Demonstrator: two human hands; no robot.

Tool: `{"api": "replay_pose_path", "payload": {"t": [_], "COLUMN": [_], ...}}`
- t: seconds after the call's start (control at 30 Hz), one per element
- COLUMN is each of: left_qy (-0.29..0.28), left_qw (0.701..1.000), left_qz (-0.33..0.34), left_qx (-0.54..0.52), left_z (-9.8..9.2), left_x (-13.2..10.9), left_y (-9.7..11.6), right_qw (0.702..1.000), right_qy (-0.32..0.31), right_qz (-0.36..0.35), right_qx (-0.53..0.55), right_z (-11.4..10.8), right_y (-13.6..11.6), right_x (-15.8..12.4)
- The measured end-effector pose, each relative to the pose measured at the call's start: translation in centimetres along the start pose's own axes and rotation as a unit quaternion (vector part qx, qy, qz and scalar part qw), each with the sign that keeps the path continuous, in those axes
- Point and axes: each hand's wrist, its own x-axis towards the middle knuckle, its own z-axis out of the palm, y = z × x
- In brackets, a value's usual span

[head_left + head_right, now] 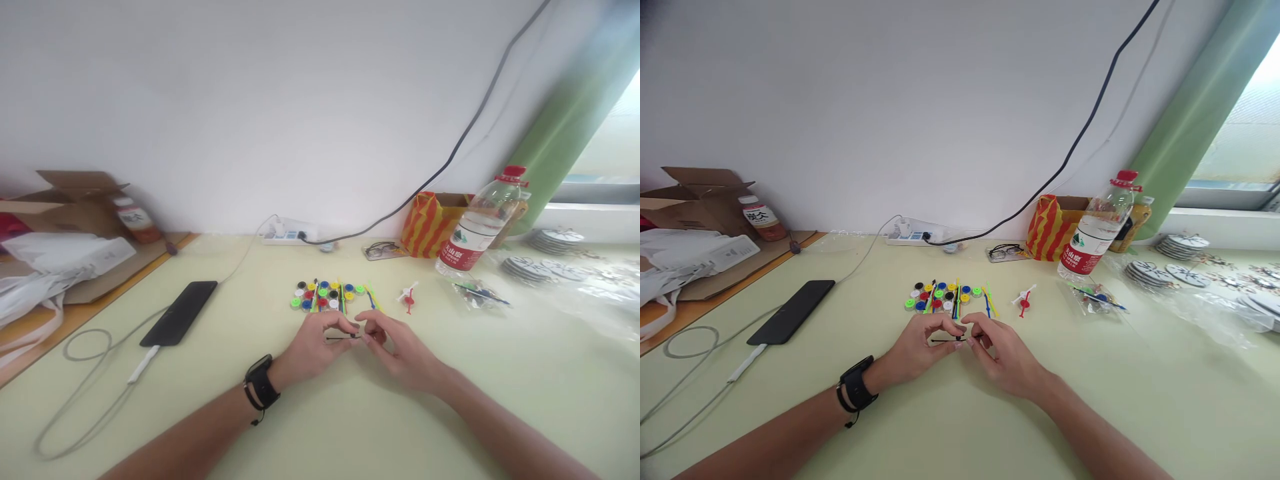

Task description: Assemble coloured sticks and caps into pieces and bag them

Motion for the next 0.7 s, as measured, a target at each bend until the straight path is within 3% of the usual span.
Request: {"api": "replay_pose_path", "payload": {"t": [0.23,0.4,0.57,0.7], "left_qy": [-0.013,-0.020,-0.047,-0.004], "left_qw": [0.999,0.989,0.969,0.965], "left_qz": [-0.013,-0.026,-0.067,-0.083], "left_qx": [-0.047,-0.143,-0.234,-0.248], "left_z": [0.31,0.32,-0.25,-0.24], "left_x": [0.10,0.26,0.49,0.67], "left_y": [0.18,0.55,0.58,-0.23], "right_qw": [1.000,1.000,0.997,0.989], "right_qy": [0.010,0.021,0.071,0.142], "right_qz": [-0.008,-0.009,-0.017,-0.033], "right_qx": [-0.010,0.001,-0.012,-0.020], "right_z": [-0.27,-0.35,-0.30,-0.77], "right_y": [0.02,0.02,0.27,0.31], "right_x": [0.08,0.14,0.23,0.41]}}
